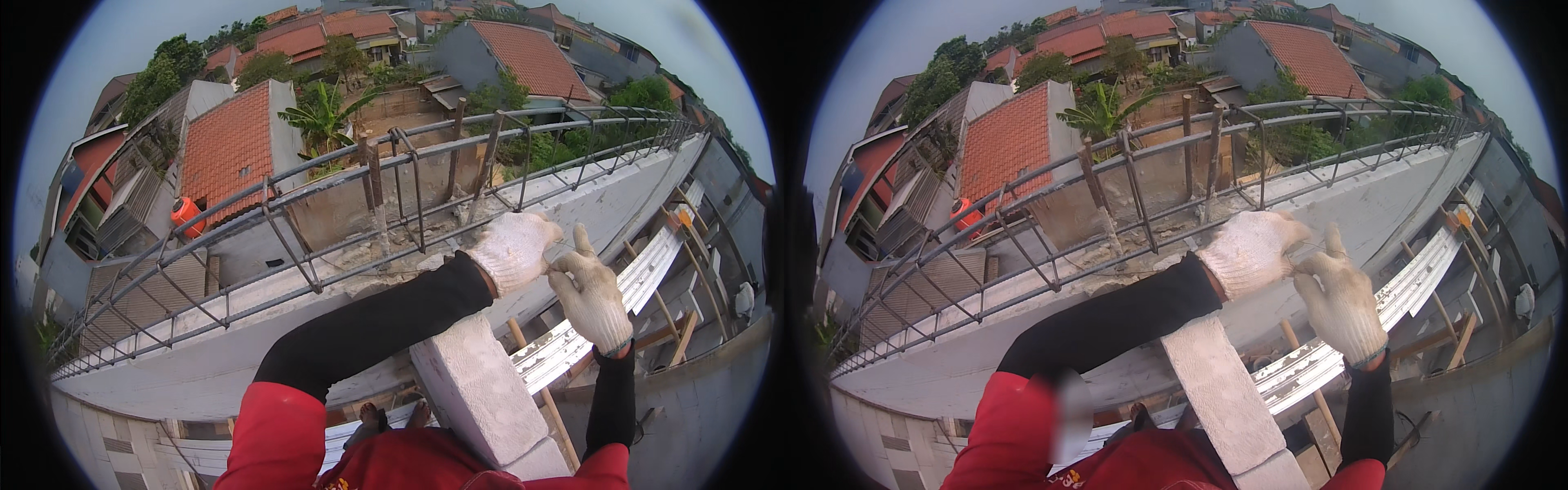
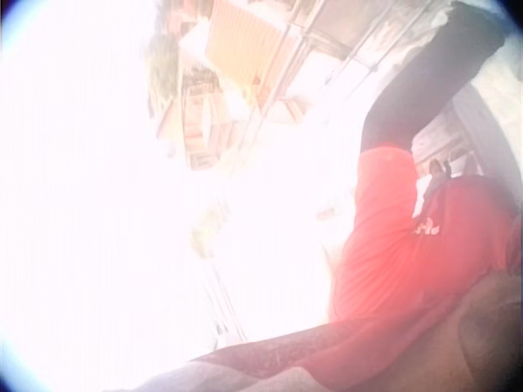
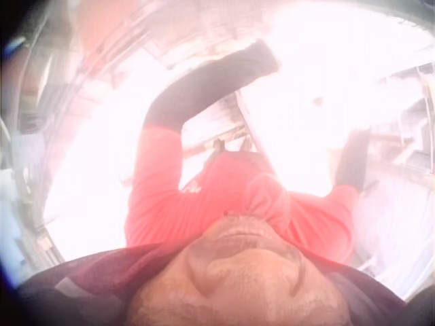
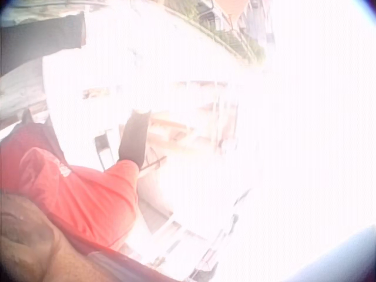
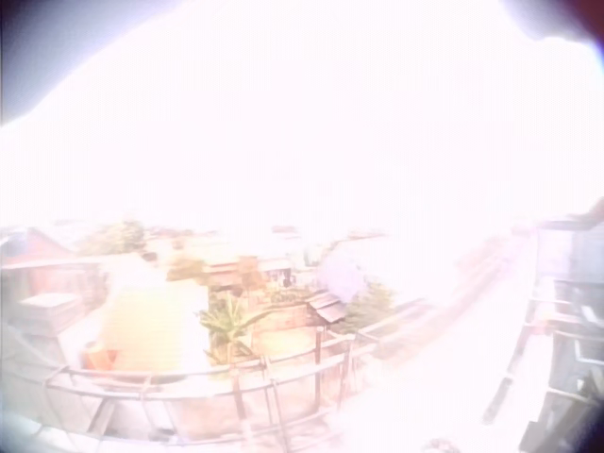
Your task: The person walks along a narrow wooden plank on scaffolding and picks up a large white concrete block. They position the block against a metal railing and secure it by tying a wire around the block and the railing structure.
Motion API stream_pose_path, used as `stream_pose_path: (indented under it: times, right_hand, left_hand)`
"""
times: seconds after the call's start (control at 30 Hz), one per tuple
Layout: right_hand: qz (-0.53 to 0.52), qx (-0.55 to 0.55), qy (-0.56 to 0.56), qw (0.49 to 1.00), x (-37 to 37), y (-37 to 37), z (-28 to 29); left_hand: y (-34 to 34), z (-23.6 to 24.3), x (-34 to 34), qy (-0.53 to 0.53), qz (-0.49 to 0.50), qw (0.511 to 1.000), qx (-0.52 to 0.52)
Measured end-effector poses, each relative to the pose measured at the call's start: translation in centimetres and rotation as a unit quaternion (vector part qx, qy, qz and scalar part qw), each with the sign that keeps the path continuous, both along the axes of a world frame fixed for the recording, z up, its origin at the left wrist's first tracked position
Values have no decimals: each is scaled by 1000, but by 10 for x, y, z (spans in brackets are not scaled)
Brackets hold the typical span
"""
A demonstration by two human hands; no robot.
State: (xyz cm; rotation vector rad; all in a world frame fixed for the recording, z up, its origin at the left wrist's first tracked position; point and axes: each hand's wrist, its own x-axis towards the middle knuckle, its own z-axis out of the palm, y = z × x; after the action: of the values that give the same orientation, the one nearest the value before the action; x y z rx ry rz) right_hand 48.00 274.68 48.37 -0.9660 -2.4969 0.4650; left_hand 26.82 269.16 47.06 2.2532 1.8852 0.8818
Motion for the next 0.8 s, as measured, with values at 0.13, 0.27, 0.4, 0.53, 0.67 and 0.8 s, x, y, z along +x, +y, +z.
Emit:
stream_pose_path:
  times: [0.13,0.27,0.4,0.53,0.67,0.8]
  right_hand:
    - [-37,70,73,994,14,28,-7]
    - [-31,-120,32,992,10,24,7]
    - [8,-208,85,974,13,22,3]
    - [61,-219,54,972,8,21,-11]
    - [29,-174,33,984,8,20,1]
    - [-1,-103,156,982,0,32,-25]
  left_hand:
    - [4,1,-5,-38,-69,996,50]
    - [1,20,-24,-299,-117,945,-68]
    - [0,25,-19,-328,-108,931,-121]
    - [4,4,-14,-82,-105,981,-144]
    - [6,12,-22,-381,-125,907,-131]
    - [4,13,-20,-398,-78,902,-147]
